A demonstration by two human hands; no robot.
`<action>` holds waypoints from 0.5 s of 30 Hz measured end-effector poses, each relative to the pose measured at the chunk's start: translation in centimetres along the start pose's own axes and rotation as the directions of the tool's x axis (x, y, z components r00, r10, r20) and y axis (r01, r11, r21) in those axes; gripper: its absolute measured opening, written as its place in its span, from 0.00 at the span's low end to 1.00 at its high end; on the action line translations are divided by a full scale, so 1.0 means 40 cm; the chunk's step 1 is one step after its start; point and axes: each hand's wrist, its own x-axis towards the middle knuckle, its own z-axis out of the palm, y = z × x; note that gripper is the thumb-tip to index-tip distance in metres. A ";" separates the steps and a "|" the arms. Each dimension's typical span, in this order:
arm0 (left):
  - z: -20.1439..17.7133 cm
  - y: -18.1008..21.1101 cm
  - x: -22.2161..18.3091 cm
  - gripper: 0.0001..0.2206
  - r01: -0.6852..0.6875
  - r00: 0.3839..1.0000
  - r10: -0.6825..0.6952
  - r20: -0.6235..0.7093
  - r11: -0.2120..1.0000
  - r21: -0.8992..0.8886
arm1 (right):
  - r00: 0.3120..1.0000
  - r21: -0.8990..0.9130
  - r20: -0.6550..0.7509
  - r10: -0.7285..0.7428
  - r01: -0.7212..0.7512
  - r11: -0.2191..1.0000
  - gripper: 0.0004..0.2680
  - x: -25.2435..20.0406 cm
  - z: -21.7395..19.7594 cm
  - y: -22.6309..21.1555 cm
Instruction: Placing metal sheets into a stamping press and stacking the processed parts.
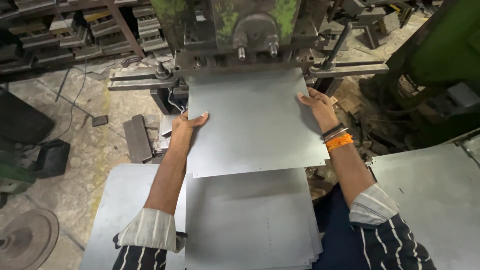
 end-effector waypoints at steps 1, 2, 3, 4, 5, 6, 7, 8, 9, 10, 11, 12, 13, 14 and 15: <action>0.005 0.010 -0.005 0.16 -0.003 1.000 0.003 -0.002 1.000 -0.003 | 1.000 -0.001 0.003 -0.003 0.003 1.000 0.13 0.011 -0.008 0.008; 0.008 0.017 -0.015 0.16 -0.008 1.000 0.008 -0.001 1.000 -0.014 | 1.000 -0.004 0.003 0.004 -0.004 1.000 0.12 0.018 -0.014 0.020; 0.010 0.024 -0.026 0.16 -0.012 1.000 0.012 -0.001 1.000 -0.025 | 1.000 -0.007 0.002 0.011 -0.011 1.000 0.11 0.025 -0.021 0.032; 0.006 0.014 -0.016 0.16 -0.013 1.000 0.013 -0.007 1.000 -0.025 | 1.000 -0.006 0.008 0.012 -0.012 1.000 0.11 0.045 -0.041 0.057; 0.002 0.004 -0.006 0.15 -0.012 1.000 0.012 -0.006 1.000 -0.028 | 1.000 -0.011 0.013 0.009 -0.009 1.000 0.12 0.065 -0.061 0.082; 0.001 -0.004 0.006 0.14 -0.013 1.000 0.013 -0.003 0.999 -0.032 | 1.000 -0.017 0.017 0.004 -0.003 1.000 0.13 0.087 -0.082 0.103; -0.001 -0.006 0.016 0.14 -0.016 1.000 0.016 -0.005 0.999 -0.033 | 1.000 -0.016 0.021 0.002 -0.002 1.000 0.13 0.075 -0.066 0.087; -0.003 -0.014 0.022 0.14 -0.025 1.000 0.025 0.002 0.999 -0.042 | 1.000 -0.020 0.011 0.005 -0.005 1.000 0.12 0.058 -0.053 0.075; -0.005 -0.022 0.027 0.14 -0.033 0.999 0.034 0.009 0.998 -0.051 | 1.000 -0.024 0.001 0.008 -0.008 1.000 0.12 0.039 -0.041 0.063; -0.004 -0.022 0.023 0.14 -0.033 0.999 0.034 0.009 0.998 -0.051 | 1.000 -0.023 0.001 0.009 -0.009 1.000 0.12 0.035 -0.038 0.062; -0.005 -0.023 0.017 0.17 -0.020 1.000 0.020 0.005 0.998 -0.056 | 0.999 -0.041 0.001 -0.044 0.044 0.998 0.11 0.030 -0.034 0.062; -0.009 -0.026 0.008 0.20 -0.005 1.000 0.005 -0.001 0.998 -0.062 | 0.996 -0.060 0.004 -0.094 0.094 0.994 0.11 0.021 -0.028 0.064; -0.010 -0.037 0.015 0.20 -0.003 1.000 0.003 -0.004 0.998 -0.063 | 0.996 -0.061 0.006 -0.092 0.092 0.994 0.11 0.025 -0.039 0.072; -0.013 -0.046 0.023 0.19 -0.026 1.000 0.027 0.014 0.998 -0.063 | 0.985 -0.080 0.022 -0.169 0.170 0.982 0.12 0.029 -0.046 0.082; -0.016 -0.056 0.031 0.19 -0.048 0.998 0.050 0.032 0.997 -0.063 | 0.969 -0.097 0.040 -0.245 0.247 0.964 0.13 0.034 -0.053 0.091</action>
